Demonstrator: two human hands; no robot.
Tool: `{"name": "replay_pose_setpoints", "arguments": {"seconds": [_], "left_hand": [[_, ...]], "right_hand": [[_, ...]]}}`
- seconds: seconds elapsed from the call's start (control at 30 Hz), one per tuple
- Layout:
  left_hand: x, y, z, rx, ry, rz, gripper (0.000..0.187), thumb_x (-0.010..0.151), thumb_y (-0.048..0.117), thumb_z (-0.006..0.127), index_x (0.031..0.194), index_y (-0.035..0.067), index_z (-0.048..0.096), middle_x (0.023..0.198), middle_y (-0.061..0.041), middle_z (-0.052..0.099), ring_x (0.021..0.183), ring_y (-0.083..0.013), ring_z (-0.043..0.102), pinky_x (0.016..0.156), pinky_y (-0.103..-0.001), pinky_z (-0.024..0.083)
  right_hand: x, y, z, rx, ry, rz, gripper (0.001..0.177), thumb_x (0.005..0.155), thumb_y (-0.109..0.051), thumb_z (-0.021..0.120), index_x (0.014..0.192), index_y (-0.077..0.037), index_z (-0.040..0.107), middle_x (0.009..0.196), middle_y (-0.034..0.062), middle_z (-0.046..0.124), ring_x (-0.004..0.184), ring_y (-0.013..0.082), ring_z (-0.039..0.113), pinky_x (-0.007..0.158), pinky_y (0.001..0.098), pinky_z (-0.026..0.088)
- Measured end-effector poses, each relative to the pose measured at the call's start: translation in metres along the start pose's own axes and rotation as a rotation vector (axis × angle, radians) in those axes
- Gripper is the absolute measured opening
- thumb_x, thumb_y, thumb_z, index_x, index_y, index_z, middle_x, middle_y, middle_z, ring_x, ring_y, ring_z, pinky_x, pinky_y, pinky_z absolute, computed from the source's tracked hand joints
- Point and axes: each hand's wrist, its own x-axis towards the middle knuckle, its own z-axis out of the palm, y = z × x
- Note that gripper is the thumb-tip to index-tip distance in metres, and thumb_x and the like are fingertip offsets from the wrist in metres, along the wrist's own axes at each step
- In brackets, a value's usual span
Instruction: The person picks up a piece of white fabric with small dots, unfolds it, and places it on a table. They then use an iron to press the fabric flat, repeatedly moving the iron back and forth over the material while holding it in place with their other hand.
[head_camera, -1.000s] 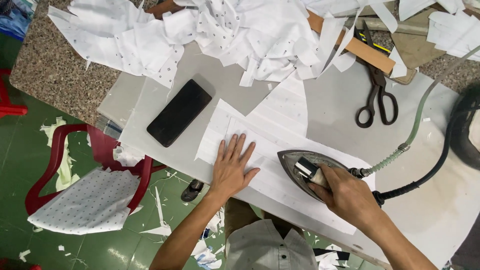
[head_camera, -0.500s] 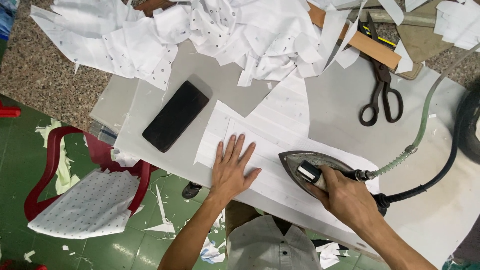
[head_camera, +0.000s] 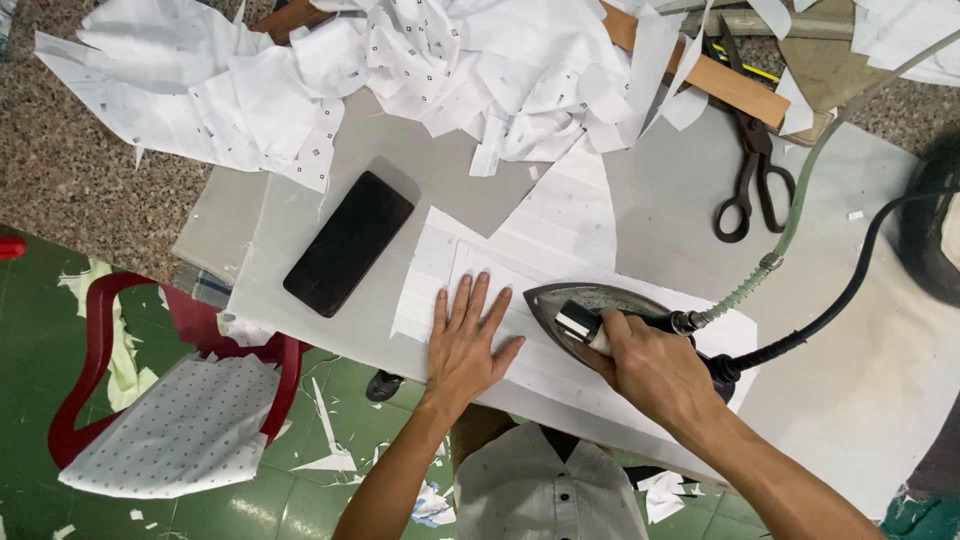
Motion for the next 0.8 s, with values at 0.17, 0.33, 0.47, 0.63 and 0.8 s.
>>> {"name": "replay_pose_setpoints", "arguments": {"seconds": [0.17,0.33,0.47,0.63,0.8], "left_hand": [[-0.001,-0.010,-0.002,-0.021,0.005,-0.021,0.063,0.096,0.057,0.055,0.147,0.020,0.054,0.157,-0.016,0.044,0.148,-0.0329,0.037,0.123,-0.055,0.016],[-0.009,-0.046,-0.016,0.118,0.098,-0.076,0.065,0.097,0.052,0.057,0.141,0.005,0.059,0.150,-0.025,0.051,0.143,-0.0384,0.044,0.121,-0.056,0.023],[-0.017,-0.050,-0.024,0.141,0.294,-0.037,0.056,0.095,0.042,0.066,0.128,-0.003,0.066,0.135,-0.025,0.063,0.131,-0.0394,0.058,0.116,-0.054,0.039],[-0.031,-0.040,-0.001,0.035,0.314,0.045,0.041,0.092,0.039,0.071,0.111,0.004,0.075,0.112,-0.019,0.075,0.114,-0.0328,0.069,0.107,-0.048,0.049],[-0.024,-0.030,0.008,0.112,0.334,0.138,0.045,0.091,0.043,0.070,0.117,0.007,0.074,0.115,-0.016,0.070,0.107,-0.0304,0.067,0.091,-0.042,0.054]], "right_hand": [[0.002,-0.005,-0.008,0.030,-0.035,0.031,0.044,0.093,-0.043,0.062,0.122,-0.010,0.058,0.079,0.0067,0.071,0.065,0.0246,0.076,0.056,0.0375,0.061],[0.003,-0.010,-0.020,0.059,-0.088,0.050,0.046,0.094,-0.044,0.062,0.124,-0.010,0.058,0.083,0.0086,0.073,0.067,0.0257,0.077,0.059,0.0390,0.061],[0.002,-0.014,-0.025,0.052,-0.120,0.081,0.047,0.095,-0.046,0.061,0.125,-0.010,0.059,0.086,0.0088,0.075,0.069,0.0252,0.077,0.061,0.0392,0.062],[0.002,-0.014,-0.024,0.048,-0.118,0.080,0.047,0.095,-0.044,0.063,0.126,-0.008,0.059,0.087,0.0100,0.075,0.071,0.0256,0.078,0.063,0.0403,0.062],[0.002,-0.014,-0.024,0.040,-0.115,0.083,0.047,0.094,-0.044,0.063,0.126,-0.009,0.059,0.089,0.0102,0.075,0.074,0.0256,0.078,0.064,0.0409,0.062]]}}
